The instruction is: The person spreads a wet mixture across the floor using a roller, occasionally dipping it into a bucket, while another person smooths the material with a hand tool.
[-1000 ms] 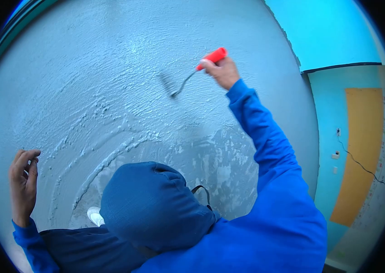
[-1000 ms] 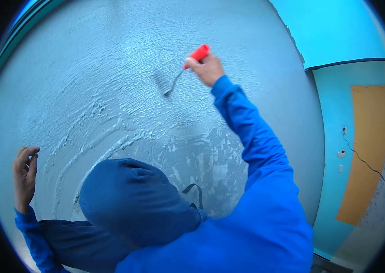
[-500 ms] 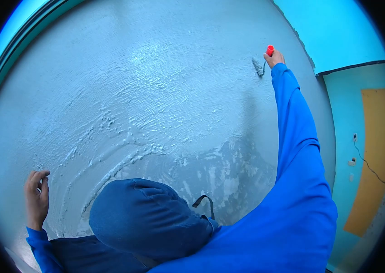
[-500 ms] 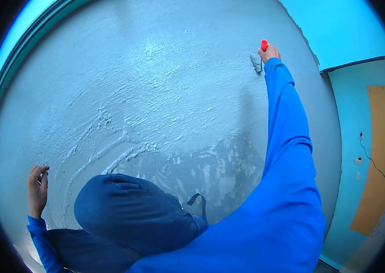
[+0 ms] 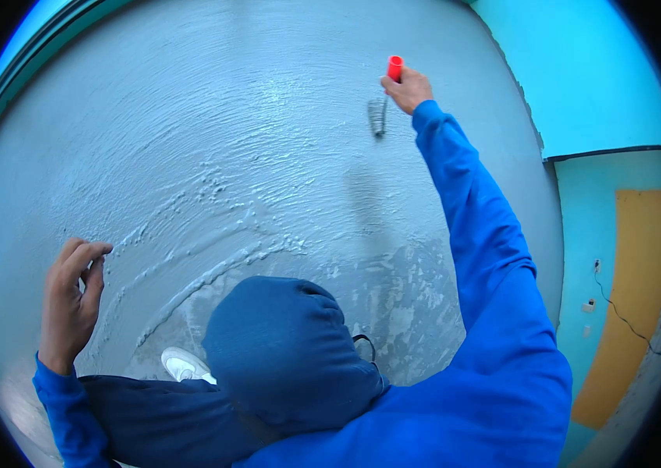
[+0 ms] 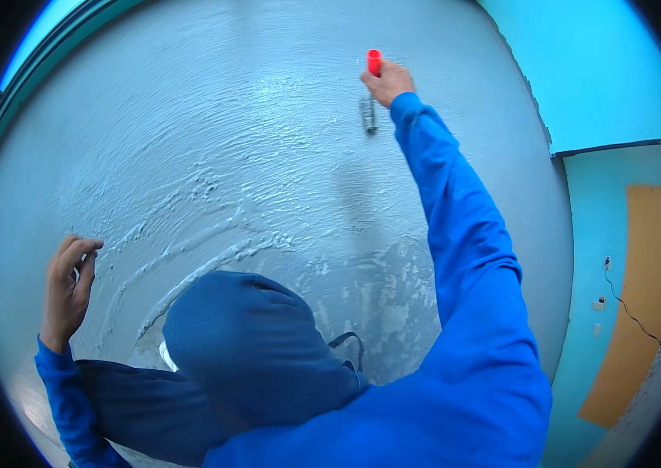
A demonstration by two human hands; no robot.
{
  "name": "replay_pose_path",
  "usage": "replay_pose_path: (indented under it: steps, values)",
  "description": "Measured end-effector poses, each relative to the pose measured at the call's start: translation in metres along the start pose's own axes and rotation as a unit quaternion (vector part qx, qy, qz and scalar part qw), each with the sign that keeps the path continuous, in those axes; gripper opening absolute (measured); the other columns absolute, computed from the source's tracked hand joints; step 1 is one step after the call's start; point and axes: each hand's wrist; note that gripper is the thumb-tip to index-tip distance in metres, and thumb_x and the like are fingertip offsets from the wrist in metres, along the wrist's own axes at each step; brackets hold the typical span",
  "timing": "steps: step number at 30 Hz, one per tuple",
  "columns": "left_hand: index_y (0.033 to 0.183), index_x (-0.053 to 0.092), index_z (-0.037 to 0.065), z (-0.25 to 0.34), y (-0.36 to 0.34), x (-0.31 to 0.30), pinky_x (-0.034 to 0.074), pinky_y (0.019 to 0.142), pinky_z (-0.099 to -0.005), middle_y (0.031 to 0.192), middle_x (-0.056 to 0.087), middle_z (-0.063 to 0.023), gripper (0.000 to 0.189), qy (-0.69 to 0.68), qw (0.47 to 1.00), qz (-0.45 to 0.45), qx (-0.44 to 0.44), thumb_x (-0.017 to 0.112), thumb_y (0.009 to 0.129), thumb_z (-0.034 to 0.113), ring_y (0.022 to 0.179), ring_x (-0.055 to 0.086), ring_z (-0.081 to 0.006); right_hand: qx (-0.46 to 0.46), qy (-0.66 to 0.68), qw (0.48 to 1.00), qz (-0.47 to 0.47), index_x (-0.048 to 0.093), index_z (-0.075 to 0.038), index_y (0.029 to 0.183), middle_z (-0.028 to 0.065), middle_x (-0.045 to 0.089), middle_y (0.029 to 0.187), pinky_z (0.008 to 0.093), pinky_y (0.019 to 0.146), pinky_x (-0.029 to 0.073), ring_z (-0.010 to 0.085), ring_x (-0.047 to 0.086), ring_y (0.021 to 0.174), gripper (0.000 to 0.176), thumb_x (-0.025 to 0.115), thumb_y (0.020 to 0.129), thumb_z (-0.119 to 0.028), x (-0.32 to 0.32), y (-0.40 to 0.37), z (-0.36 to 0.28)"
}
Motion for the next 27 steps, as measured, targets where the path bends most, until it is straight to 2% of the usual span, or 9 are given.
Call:
replay_pose_path:
  steps: [2, 3, 8, 9, 12, 15, 19, 26, 27]
  values:
    - [0.095, 0.058, -0.002, -0.005, -0.004, -0.004, 0.039, 0.059, -0.0286, 0.078, 0.049, -0.0102, 0.013, -0.007, 1.0, 0.008, 0.011, 0.051, 0.084, -0.005, 0.064, 0.046, -0.0182, -0.018, 0.033, 0.999, 0.002, 0.062, -0.005, 0.081, 0.0179, 0.065, 0.081, 0.0426, 0.075, 0.049, 0.0345, 0.063, 0.079, 0.033, 0.059, 0.077, -0.037, 0.012, -0.006, -0.053]
    - [0.095, 0.058, -0.002, -0.008, -0.006, -0.006, 0.039, 0.059, -0.0287, 0.078, 0.049, -0.0104, 0.013, -0.01, 1.0, 0.012, 0.015, 0.051, 0.084, -0.005, 0.064, 0.046, -0.0182, -0.049, 0.038, 0.998, 0.029, 0.065, -0.004, 0.075, 0.013, 0.065, 0.07, 0.0377, 0.067, 0.05, 0.0269, 0.065, 0.069, 0.036, 0.061, 0.077, -0.039, 0.022, -0.009, -0.077]
    - [0.096, 0.059, -0.003, -0.019, -0.012, -0.016, 0.039, 0.059, -0.0276, 0.079, 0.051, -0.009, 0.016, -0.027, 0.999, 0.013, 0.016, 0.049, 0.084, -0.005, 0.068, 0.049, -0.016, -0.118, 0.123, 0.985, -0.007, 0.065, 0.0, 0.079, 0.0155, 0.065, 0.071, 0.0381, 0.066, 0.05, 0.0284, 0.063, 0.067, 0.041, 0.06, 0.079, -0.04, 0.041, -0.029, -0.195]
    - [0.096, 0.059, -0.003, -0.021, -0.012, -0.017, 0.039, 0.059, -0.0277, 0.079, 0.051, -0.009, 0.016, -0.028, 0.999, 0.014, 0.018, 0.05, 0.084, -0.005, 0.068, 0.049, -0.016, -0.126, 0.139, 0.982, -0.032, 0.066, 0.001, 0.08, 0.0132, 0.065, 0.07, 0.0355, 0.065, 0.05, 0.024, 0.064, 0.066, 0.039, 0.061, 0.08, -0.038, 0.04, -0.029, -0.211]
    - [0.096, 0.059, -0.003, -0.022, -0.012, -0.019, 0.039, 0.059, -0.0275, 0.079, 0.051, -0.0086, 0.016, -0.026, 0.999, 0.013, 0.013, 0.05, 0.084, -0.005, 0.067, 0.048, -0.016, -0.071, 0.24, 0.963, -0.1, 0.065, 0.0, 0.084, 0.0177, 0.066, 0.078, 0.0381, 0.072, 0.05, 0.0295, 0.065, 0.075, 0.039, 0.061, 0.077, -0.038, 0.054, -0.017, -0.23]
    - [0.095, 0.059, -0.002, -0.025, -0.009, -0.018, 0.038, 0.058, -0.0277, 0.078, 0.051, -0.0085, 0.015, -0.023, 1.0, 0.015, 0.0, 0.05, 0.084, -0.005, 0.067, 0.048, -0.016, -0.056, 0.263, 0.957, -0.11, 0.067, 0.0, 0.086, 0.0142, 0.067, 0.075, 0.0352, 0.069, 0.052, 0.023, 0.066, 0.07, 0.039, 0.062, 0.078, -0.038, 0.062, 0.005, -0.206]
    - [0.095, 0.06, -0.002, -0.03, -0.004, -0.01, 0.039, 0.059, -0.0283, 0.077, 0.051, -0.0088, 0.014, -0.006, 1.0, 0.021, -0.013, 0.051, 0.084, -0.004, 0.066, 0.048, -0.0171, -0.015, 0.255, 0.962, -0.1, 0.067, 0.0, 0.085, 0.0108, 0.067, 0.071, 0.0315, 0.063, 0.051, 0.0172, 0.066, 0.066, 0.038, 0.063, 0.079, -0.038, 0.043, 0.032, -0.127]
    - [0.095, 0.06, -0.001, -0.037, 0.008, 0.003, 0.04, 0.06, -0.0292, 0.077, 0.051, -0.0096, 0.014, 0.037, 0.998, 0.001, -0.05, 0.053, 0.084, -0.003, 0.065, 0.049, -0.019, 0.078, 0.116, 0.99, -0.009, 0.069, -0.002, 0.079, 0.0095, 0.067, 0.068, 0.0319, 0.064, 0.052, 0.017, 0.066, 0.063, 0.039, 0.062, 0.078, -0.04, -0.004, 0.078, 0.037]
    - [0.095, 0.06, -0.001, -0.036, 0.009, 0.004, 0.04, 0.059, -0.0291, 0.077, 0.051, -0.0096, 0.013, 0.047, 0.998, 0.002, -0.05, 0.053, 0.084, -0.003, 0.064, 0.049, -0.0189, 0.095, 0.108, 0.99, 0.004, 0.068, -0.001, 0.08, 0.0101, 0.067, 0.069, 0.0341, 0.067, 0.052, 0.0206, 0.067, 0.067, 0.041, 0.063, 0.077, -0.042, -0.01, 0.083, 0.056]
Point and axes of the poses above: each hand's wrist, its own y-axis towards the middle knuckle, its own x-axis out of the palm, z = x × y
